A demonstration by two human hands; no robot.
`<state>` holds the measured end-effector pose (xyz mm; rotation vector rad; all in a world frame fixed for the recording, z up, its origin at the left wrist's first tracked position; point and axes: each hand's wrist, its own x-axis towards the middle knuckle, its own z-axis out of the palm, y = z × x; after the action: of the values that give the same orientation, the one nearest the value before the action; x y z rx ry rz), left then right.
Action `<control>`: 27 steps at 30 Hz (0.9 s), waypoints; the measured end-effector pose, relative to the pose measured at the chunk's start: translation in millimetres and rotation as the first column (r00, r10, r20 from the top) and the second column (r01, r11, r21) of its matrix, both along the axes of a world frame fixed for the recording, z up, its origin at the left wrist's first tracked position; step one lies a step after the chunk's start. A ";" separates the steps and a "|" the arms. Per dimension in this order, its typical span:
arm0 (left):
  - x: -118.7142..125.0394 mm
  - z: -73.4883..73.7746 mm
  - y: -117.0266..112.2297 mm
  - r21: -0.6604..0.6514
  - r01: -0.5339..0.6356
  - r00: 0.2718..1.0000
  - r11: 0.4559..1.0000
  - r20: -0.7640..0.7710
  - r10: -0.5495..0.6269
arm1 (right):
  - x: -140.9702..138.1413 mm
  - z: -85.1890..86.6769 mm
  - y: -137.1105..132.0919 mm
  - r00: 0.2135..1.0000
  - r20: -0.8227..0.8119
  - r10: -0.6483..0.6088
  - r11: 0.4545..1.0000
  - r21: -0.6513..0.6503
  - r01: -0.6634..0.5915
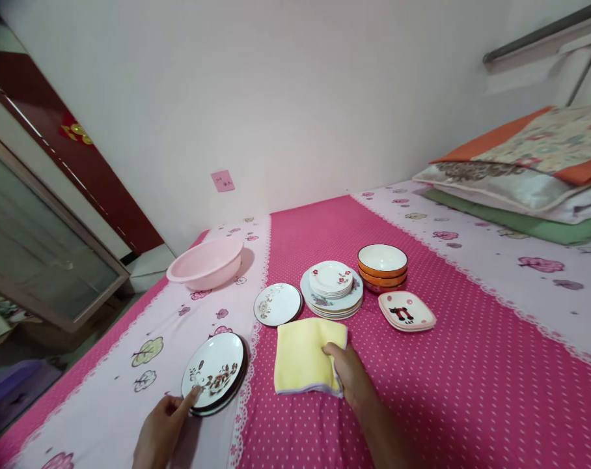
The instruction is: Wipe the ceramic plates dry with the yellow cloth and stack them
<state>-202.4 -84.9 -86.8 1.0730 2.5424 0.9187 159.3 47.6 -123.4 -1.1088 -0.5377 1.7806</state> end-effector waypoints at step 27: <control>21.8 48.8 -1.2 0.324 -0.277 0.815 0.904 0.577 0.043 | -12.6 7.5 2.2 0.998 -0.038 0.058 0.991 0.126 -0.053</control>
<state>-180.6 -86.1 -38.0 0.5374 2.0122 1.5799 146.7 49.7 -115.9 -0.9777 -0.6511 1.7882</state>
